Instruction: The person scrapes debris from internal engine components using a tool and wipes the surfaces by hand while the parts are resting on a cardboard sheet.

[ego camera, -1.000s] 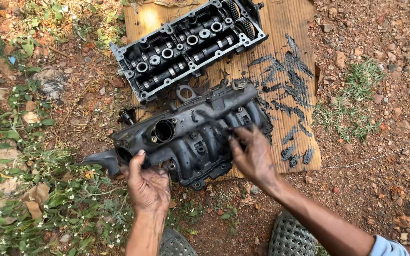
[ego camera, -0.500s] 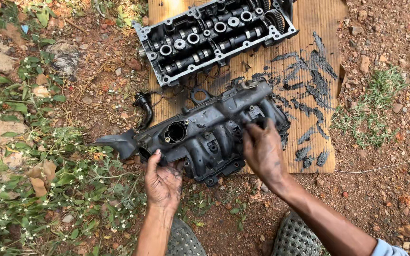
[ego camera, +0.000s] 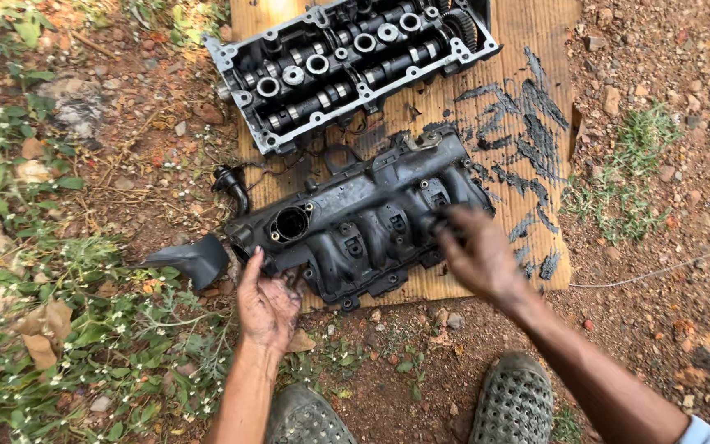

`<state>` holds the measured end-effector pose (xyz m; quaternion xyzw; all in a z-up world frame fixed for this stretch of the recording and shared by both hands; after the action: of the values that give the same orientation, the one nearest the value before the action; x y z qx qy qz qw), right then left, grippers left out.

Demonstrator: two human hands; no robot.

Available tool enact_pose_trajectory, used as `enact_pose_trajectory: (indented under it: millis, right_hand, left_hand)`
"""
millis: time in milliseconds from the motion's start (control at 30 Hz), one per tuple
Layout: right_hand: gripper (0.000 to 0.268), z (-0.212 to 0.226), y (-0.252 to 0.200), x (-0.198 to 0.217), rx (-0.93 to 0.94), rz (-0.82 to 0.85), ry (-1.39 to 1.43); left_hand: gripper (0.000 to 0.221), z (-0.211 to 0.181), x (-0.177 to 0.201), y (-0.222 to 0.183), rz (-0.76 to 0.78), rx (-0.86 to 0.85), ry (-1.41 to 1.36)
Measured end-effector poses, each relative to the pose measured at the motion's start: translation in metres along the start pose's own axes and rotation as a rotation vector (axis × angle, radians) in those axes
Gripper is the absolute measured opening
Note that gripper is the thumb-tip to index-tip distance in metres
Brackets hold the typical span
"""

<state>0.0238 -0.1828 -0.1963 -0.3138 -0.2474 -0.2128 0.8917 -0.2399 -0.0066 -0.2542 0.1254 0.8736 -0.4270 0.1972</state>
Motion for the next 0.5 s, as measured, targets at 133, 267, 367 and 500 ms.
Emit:
enact_pose_trajectory:
  millis: [133,267,367,500]
  right_hand:
    - [0.026,-0.022,0.004,0.028,-0.063,-0.055,-0.101]
    - [0.026,-0.010,0.005,0.016,-0.125,-0.111,-0.101]
    - [0.025,0.003,0.006,-0.001,-0.059,0.030,-0.217]
    - [0.026,0.006,0.009,0.013,-0.026,-0.051,-0.091]
  left_hand:
    - [0.059,-0.011,-0.025,0.003,-0.161,0.057,0.223]
    - [0.079,-0.016,-0.045,-0.008,-0.388,0.213,0.584]
    - [0.084,-0.014,-0.057,-0.015,-0.495,0.224,0.665]
    - [0.095,-0.010,-0.062,-0.032,-0.513,0.159,0.772]
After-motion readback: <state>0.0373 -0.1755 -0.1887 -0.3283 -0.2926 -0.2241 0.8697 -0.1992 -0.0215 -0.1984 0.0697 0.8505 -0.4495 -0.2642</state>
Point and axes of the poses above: each hand's wrist, its own y-axis towards the middle knuckle, its own x-axis out of the back of the hand, z = x × y, the point moved 1 cm from there along y, towards the middle knuckle, and after that the axes turned 1 degree about z, right-handed, at the moved point
